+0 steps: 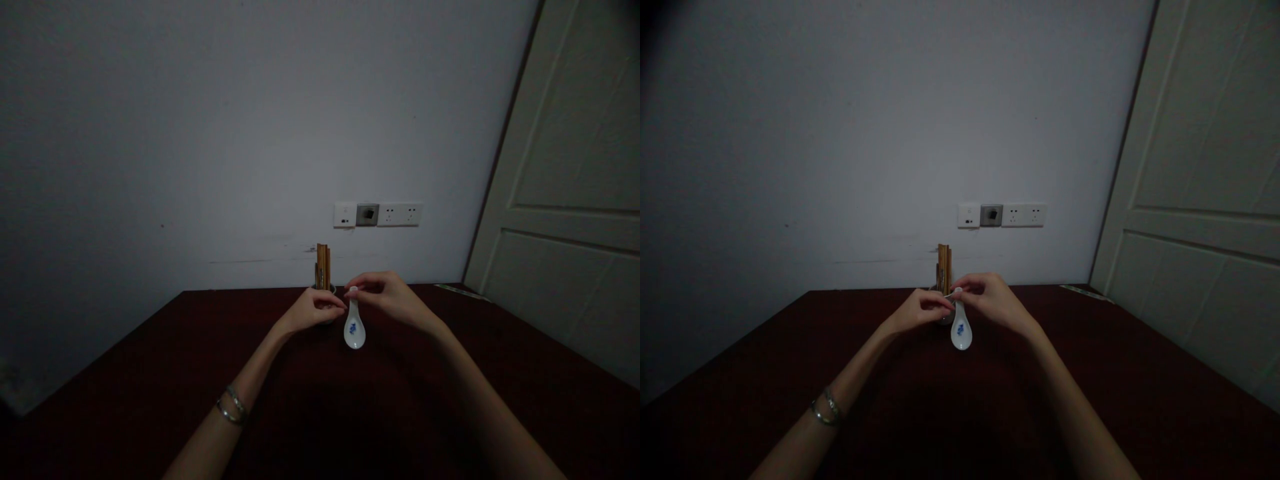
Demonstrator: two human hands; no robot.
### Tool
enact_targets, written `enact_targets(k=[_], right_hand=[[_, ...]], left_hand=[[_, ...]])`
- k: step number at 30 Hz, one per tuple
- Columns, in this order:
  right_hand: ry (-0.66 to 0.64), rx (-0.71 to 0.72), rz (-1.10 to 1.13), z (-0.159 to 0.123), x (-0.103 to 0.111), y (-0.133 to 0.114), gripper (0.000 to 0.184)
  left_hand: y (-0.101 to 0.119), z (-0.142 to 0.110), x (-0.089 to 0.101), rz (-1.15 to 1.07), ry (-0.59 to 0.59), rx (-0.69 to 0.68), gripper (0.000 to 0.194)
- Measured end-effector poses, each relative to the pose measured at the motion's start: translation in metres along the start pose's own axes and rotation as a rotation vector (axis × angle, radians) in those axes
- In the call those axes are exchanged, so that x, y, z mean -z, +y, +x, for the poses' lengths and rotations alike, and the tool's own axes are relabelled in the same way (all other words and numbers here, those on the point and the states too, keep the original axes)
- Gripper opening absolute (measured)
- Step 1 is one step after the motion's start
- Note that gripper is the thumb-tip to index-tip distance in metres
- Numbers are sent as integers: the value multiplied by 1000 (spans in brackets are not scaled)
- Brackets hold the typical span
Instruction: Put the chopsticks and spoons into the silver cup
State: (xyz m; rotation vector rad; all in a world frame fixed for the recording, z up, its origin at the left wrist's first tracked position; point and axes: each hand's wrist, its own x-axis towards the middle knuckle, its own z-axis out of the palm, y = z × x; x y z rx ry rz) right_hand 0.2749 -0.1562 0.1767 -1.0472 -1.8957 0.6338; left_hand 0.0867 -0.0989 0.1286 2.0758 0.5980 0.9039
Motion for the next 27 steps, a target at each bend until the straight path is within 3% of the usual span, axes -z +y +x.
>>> enact_targets(k=[9, 27], right_hand=[[-13, 41, 4, 2, 0, 4, 15], [-35, 38, 1, 0, -2, -1, 17]], left_hand=[[4, 3, -17, -13, 25, -7, 24], [3, 5, -26, -83, 137, -13, 26]])
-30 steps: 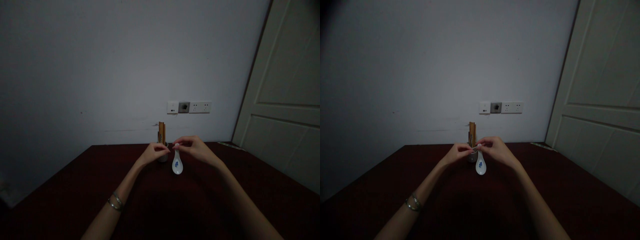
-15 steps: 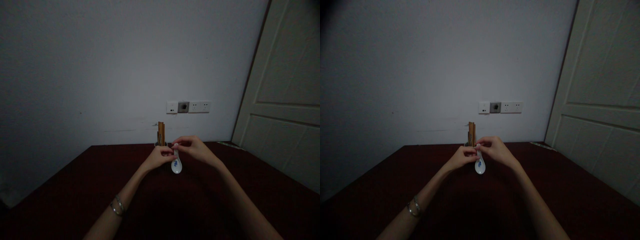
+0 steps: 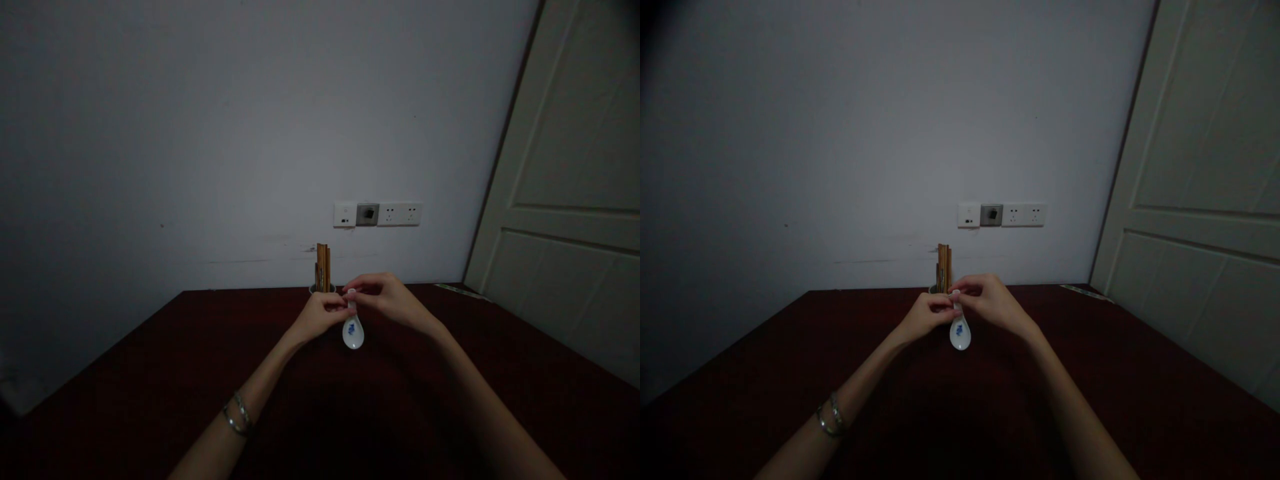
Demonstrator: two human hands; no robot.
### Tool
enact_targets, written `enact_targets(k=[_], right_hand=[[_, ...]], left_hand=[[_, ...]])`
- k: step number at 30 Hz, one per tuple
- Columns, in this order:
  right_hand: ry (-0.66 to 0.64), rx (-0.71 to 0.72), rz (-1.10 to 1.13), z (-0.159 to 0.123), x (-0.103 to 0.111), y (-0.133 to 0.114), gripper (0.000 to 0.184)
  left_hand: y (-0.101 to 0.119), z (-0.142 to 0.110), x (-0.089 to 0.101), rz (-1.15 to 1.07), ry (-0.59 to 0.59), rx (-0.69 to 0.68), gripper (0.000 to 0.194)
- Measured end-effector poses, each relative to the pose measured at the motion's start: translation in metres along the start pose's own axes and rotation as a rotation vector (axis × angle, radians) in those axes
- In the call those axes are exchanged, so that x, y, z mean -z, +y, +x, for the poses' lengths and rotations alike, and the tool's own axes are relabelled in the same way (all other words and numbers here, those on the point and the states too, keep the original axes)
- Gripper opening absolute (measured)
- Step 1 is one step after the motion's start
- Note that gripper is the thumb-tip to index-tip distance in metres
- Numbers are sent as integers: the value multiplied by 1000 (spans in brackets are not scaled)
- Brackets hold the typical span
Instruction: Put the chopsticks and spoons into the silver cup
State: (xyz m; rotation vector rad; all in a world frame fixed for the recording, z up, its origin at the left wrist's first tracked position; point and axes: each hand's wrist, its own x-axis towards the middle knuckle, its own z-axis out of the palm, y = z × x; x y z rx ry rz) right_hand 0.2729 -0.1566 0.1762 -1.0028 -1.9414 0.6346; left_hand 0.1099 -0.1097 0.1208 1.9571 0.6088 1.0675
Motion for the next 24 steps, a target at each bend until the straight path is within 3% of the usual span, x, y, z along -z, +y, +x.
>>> enact_targets(k=[24], right_hand=[[2, 14, -43, 0, -1, 1, 16]], left_hand=[[1, -2, -1, 26, 28, -31, 26]])
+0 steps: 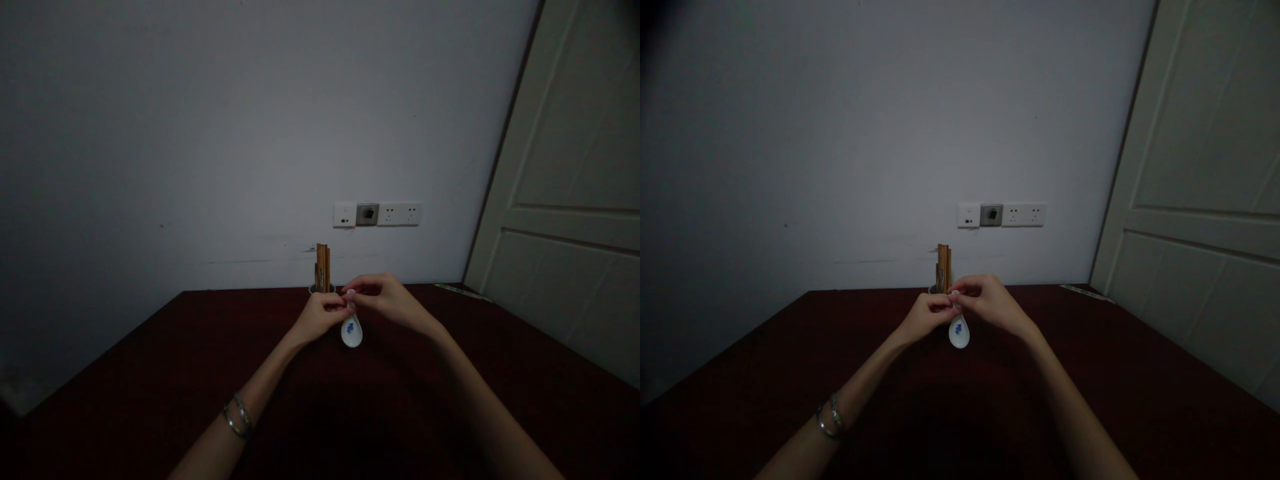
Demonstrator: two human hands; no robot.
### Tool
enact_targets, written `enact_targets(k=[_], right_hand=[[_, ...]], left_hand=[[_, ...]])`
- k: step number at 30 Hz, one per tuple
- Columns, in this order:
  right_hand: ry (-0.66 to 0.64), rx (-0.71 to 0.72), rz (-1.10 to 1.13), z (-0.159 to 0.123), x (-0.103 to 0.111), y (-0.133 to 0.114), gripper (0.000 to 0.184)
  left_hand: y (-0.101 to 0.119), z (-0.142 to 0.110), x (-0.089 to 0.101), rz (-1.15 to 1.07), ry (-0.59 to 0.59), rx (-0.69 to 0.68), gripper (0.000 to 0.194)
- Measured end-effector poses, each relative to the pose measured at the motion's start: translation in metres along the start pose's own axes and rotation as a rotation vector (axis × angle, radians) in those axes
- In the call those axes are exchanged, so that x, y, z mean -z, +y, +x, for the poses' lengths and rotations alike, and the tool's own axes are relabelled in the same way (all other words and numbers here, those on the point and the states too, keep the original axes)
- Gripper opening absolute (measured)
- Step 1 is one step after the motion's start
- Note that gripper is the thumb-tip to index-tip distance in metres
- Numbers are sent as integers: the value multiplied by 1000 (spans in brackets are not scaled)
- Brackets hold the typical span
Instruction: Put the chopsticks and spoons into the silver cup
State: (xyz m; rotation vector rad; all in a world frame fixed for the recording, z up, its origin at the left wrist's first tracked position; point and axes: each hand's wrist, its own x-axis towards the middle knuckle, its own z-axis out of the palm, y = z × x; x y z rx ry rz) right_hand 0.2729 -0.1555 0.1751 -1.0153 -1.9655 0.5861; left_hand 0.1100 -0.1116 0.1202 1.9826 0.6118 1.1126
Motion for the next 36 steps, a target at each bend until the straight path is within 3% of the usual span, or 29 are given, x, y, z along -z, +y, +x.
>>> enact_targets(k=[36], right_hand=[[0, -3, 29, 0, -1, 2, 15]], left_hand=[[1, 0, -1, -10, 1, 26, 28]])
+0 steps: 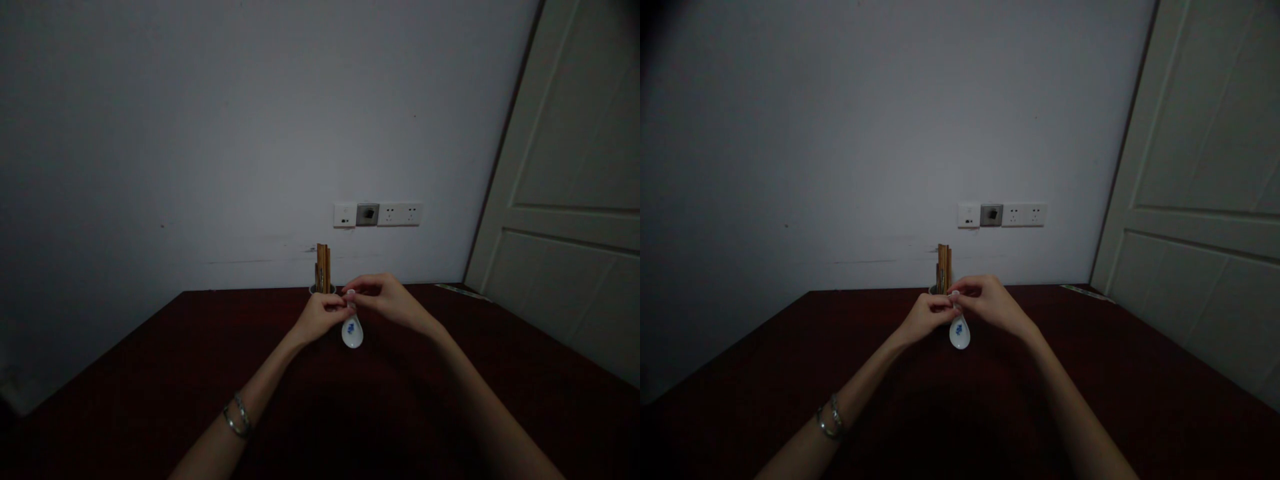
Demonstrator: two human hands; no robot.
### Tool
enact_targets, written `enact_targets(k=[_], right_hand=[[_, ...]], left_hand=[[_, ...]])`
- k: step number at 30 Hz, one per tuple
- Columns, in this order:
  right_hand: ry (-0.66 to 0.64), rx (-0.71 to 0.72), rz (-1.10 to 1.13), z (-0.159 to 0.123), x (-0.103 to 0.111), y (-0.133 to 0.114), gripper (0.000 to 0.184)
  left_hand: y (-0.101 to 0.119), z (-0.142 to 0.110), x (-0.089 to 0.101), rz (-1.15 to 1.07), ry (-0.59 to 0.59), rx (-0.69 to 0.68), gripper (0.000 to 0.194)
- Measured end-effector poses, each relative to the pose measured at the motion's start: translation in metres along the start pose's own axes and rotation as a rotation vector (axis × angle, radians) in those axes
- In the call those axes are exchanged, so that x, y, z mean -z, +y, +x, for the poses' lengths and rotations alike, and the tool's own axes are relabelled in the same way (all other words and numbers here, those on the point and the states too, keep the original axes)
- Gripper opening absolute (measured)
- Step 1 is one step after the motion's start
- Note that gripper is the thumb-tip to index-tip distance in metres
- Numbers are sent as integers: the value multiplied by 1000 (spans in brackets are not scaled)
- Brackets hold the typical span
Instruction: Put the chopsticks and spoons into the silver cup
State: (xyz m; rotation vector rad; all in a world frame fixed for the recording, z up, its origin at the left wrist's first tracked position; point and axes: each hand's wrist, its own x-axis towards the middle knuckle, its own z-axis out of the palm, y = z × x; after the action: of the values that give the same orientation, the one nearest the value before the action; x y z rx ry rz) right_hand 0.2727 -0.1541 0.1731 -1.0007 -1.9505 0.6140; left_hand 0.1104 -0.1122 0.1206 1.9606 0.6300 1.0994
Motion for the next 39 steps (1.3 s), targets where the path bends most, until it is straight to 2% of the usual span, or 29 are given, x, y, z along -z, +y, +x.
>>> enact_targets(k=[19, 25, 27, 30, 34, 39], right_hand=[[-1, -21, 45, 0, -2, 2, 16], [-1, -89, 151, -1, 5, 3, 34], [-54, -120, 172, 0, 7, 8, 37], [-204, -165, 173, 1, 7, 20, 38], [-391, -217, 26, 1, 3, 32, 34], [-449, -237, -160, 1, -4, 35, 23]], left_hand=[[0, 0, -1, 27, 7, 9, 27], [0, 0, 4, -5, 18, 13, 24], [-1, 2, 7, 4, 42, 17, 26], [-3, 3, 11, 35, 97, 6, 28], [-5, 3, 13, 77, 124, -12, 28], [-8, 4, 13, 70, 154, 14, 29]])
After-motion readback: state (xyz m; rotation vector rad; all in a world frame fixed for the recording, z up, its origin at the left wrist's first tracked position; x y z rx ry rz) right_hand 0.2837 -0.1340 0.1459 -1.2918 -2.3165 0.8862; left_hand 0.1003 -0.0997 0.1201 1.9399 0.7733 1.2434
